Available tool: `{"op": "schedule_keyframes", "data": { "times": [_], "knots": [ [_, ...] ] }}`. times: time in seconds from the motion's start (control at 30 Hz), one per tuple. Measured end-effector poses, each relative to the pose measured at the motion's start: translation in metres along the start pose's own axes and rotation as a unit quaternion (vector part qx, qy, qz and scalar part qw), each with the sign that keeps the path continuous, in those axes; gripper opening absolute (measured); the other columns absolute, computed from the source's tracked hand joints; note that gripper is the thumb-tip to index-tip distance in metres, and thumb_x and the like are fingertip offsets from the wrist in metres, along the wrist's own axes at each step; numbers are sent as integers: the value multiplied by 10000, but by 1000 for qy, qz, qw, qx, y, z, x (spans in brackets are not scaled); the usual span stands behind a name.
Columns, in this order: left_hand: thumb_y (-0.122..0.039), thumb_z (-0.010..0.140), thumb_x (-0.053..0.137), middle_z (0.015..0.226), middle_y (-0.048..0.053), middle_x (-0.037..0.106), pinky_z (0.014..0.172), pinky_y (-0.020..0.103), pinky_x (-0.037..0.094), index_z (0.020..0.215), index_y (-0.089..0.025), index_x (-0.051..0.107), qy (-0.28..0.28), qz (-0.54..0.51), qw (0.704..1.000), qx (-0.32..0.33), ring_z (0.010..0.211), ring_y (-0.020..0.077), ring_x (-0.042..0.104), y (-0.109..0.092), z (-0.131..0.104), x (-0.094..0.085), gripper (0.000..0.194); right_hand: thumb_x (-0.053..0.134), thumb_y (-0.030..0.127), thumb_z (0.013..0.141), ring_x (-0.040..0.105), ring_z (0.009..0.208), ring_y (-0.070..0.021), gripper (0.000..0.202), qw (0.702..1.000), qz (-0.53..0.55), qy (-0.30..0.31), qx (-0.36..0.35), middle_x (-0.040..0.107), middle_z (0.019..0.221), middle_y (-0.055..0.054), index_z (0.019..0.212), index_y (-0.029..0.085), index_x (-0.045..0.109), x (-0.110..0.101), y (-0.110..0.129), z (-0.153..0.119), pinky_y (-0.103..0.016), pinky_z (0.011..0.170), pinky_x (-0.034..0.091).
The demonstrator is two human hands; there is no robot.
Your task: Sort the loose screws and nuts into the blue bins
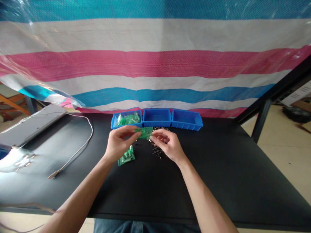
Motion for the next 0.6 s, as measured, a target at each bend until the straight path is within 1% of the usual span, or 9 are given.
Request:
{"op": "schedule_keyframes", "data": {
  "times": [0.03, 0.1, 0.17, 0.2, 0.27, 0.3, 0.4, 0.5, 0.6],
  "knots": [
    [-262, 845, 739, 872, 45, 799, 758, 285, 616, 897, -183, 772, -42, 63, 995, 57, 776, 180, 758, -6, 2, -10, 100, 797, 451, 802, 638, 659, -157, 293, 1000, 6, -5, 0, 748, 890, -57, 937, 199, 734, -1, 0, 0, -283, 616, 510],
    [-219, 890, 672, 930, 35, 800, 859, 316, 596, 891, -212, 778, -115, 182, 962, 167, 869, 181, 752, -17, 3, -28, 106, 772, 438, 833, 640, 672, -156, 283, 1000, 18, -10, -2, 758, 926, -65, 984, 203, 734, -4, 1, 1, -285, 626, 506],
    [-204, 915, 624, 948, 28, 801, 914, 356, 573, 883, -233, 781, -155, 291, 918, 219, 932, 197, 741, -17, 6, -42, 163, 752, 423, 857, 630, 661, -151, 266, 999, 30, -11, -6, 763, 907, -63, 1004, 202, 733, -6, 2, 1, -285, 625, 492],
    [-197, 921, 604, 961, 34, 802, 933, 381, 563, 871, -234, 783, -160, 341, 900, 217, 971, 216, 733, -12, 9, -46, 189, 745, 417, 865, 623, 655, -148, 259, 999, 35, -11, -7, 766, 901, -62, 1006, 201, 733, -6, 2, 1, -286, 624, 484],
    [-178, 923, 571, 1017, 52, 798, 949, 409, 550, 893, -225, 787, -149, 424, 875, 180, 1037, 248, 721, 0, 15, -52, 224, 733, 414, 876, 616, 649, -146, 252, 999, 43, -7, -6, 767, 895, -62, 1006, 198, 731, -5, 3, 1, -287, 619, 472],
    [-166, 913, 562, 1047, 62, 794, 954, 416, 547, 922, -217, 789, -128, 456, 868, 147, 1079, 267, 711, 8, 18, -52, 232, 729, 414, 879, 614, 648, -146, 251, 999, 45, -4, -5, 767, 892, -62, 1004, 196, 732, -5, 3, 1, -288, 617, 468],
    [-152, 903, 529, 1117, 75, 780, 932, 407, 557, 1046, -208, 776, -75, 506, 857, 52, 1019, 272, 731, 23, 21, -47, 291, 724, 420, 882, 613, 643, -145, 251, 999, 50, 4, -4, 762, 880, -59, 993, 194, 735, -2, 5, 1, -290, 618, 465],
    [-204, 935, 501, 1179, 95, 754, 1054, 494, 483, 1182, -202, 724, -59, 526, 848, 17, 978, 274, 729, 23, 19, -39, 333, 721, 424, 884, 612, 643, -145, 252, 999, 53, 1, -3, 762, 874, -58, 987, 195, 739, -3, 6, 1, -292, 621, 468],
    [-284, 946, 520, 1216, 125, 720, 1102, 580, 411, 1301, -194, 646, -67, 531, 844, 14, 1069, 308, 685, 19, 17, -36, 387, 719, 424, 886, 611, 649, -146, 250, 999, 52, -3, -1, 763, 879, -60, 986, 195, 740, -4, 5, 0, -292, 627, 471]
  ]
}}
Point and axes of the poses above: each hand's wrist, its own z-axis towards the middle knuckle, its own x-axis out of the palm, y = z × x, the point moved 7 cm from there along z, towards the middle knuckle
